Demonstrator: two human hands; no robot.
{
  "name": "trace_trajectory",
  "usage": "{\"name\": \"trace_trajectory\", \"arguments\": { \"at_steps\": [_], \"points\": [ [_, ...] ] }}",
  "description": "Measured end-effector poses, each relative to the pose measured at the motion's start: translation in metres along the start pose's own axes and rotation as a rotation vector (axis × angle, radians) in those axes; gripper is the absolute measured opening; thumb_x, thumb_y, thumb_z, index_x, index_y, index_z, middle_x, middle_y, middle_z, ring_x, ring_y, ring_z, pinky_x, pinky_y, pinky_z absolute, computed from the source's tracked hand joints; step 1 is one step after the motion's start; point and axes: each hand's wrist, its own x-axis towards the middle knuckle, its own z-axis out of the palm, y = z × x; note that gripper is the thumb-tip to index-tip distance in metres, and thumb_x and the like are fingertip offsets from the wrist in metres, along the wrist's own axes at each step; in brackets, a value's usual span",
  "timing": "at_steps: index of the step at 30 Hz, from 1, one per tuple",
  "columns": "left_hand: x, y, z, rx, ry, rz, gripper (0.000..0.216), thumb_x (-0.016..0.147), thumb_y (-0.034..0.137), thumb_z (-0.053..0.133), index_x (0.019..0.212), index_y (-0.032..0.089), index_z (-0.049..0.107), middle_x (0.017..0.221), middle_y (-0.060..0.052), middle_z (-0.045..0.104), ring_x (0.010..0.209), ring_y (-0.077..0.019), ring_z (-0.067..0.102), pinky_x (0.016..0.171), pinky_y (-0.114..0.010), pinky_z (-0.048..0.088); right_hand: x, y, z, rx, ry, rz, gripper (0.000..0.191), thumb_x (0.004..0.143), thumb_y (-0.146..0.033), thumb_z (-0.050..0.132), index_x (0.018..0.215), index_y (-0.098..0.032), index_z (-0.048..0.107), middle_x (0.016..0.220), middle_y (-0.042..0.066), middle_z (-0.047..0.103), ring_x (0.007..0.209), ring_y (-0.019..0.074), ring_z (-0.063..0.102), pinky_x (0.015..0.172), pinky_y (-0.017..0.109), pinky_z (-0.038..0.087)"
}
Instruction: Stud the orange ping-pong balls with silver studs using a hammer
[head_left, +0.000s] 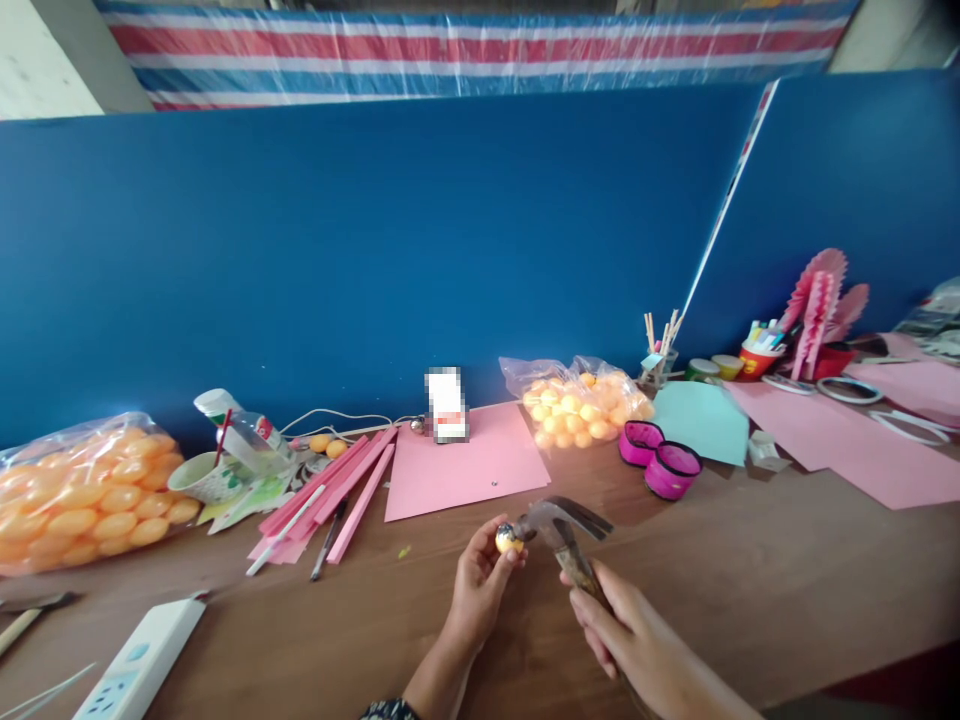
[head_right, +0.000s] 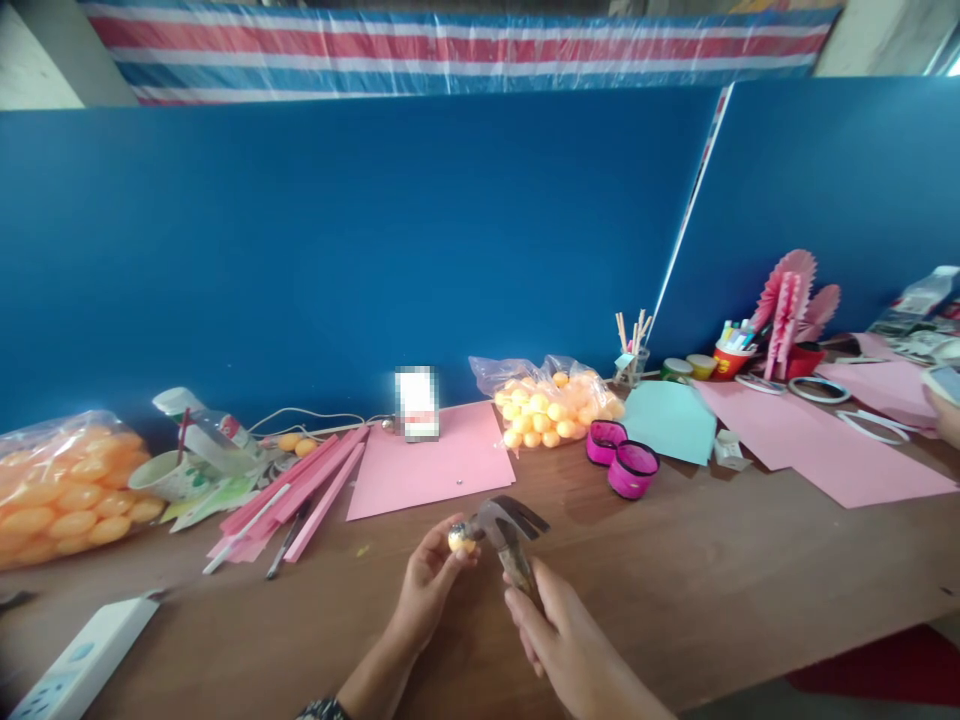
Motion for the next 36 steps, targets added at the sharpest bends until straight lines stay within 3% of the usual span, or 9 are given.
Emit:
{"name": "trace_trajectory", "arguments": {
  "at_steps": [4,10,13,19,28,36],
  "points": [
    [-0.002,-0.001,0.000,0.004,0.007,0.023,0.051,0.069,0.032,0.068,0.116,0.018,0.051,0.098,-0.010,0.066,0.082,-0.0183,0.064,0.078,-0.033,0.051,0.001,-0.001,-0.002,0.021,-0.006,-0.011,0.038,0.086,-0.049,0.039,0.100,-0.016,0.049,0.056,-0.005,0.042,0.048,0.0096,0.042,0.047,0.023,0.039],
    [0.000,-0.004,0.000,0.036,-0.060,0.082,0.039,0.071,0.027,0.066,0.107,0.019,0.054,0.116,-0.011,0.058,0.102,-0.0213,0.057,0.090,-0.035,0.044,-0.001,-0.002,-0.001,-0.002,-0.021,0.021,0.040,0.084,-0.051,0.040,0.102,-0.016,0.049,0.057,-0.005,0.043,0.047,0.0094,0.040,0.045,0.022,0.038],
    [0.002,-0.006,-0.002,0.061,-0.026,0.108,0.042,0.068,0.025,0.067,0.107,0.020,0.053,0.121,-0.012,0.055,0.106,-0.0218,0.055,0.092,-0.034,0.042,-0.002,-0.003,-0.001,-0.023,-0.025,0.015,0.040,0.085,-0.050,0.038,0.100,-0.016,0.049,0.056,-0.005,0.042,0.048,0.0095,0.040,0.046,0.022,0.038],
    [0.002,-0.006,-0.003,0.085,-0.045,0.146,0.038,0.067,0.018,0.067,0.103,0.017,0.055,0.104,-0.010,0.063,0.097,-0.0207,0.059,0.087,-0.032,0.044,0.001,0.006,-0.003,-0.040,-0.051,0.015,0.038,0.087,-0.047,0.038,0.107,-0.016,0.047,0.060,-0.004,0.044,0.049,0.0093,0.041,0.047,0.022,0.040],
    [0.003,-0.012,-0.006,0.107,-0.036,0.126,0.037,0.068,0.019,0.067,0.104,0.016,0.058,0.108,-0.011,0.062,0.104,-0.0230,0.056,0.093,-0.035,0.042,-0.002,-0.003,-0.006,-0.062,-0.015,0.021,0.039,0.085,-0.048,0.037,0.105,-0.016,0.047,0.062,-0.004,0.045,0.052,0.0107,0.044,0.048,0.023,0.042],
    [0.000,-0.013,-0.003,0.049,-0.033,0.094,0.050,0.065,0.016,0.069,0.112,0.019,0.053,0.114,-0.010,0.060,0.107,-0.0230,0.056,0.092,-0.034,0.043,-0.002,0.009,-0.004,-0.131,-0.051,0.031,0.037,0.086,-0.047,0.039,0.104,-0.017,0.050,0.056,-0.005,0.044,0.049,0.0103,0.043,0.048,0.022,0.039]
  ]
}}
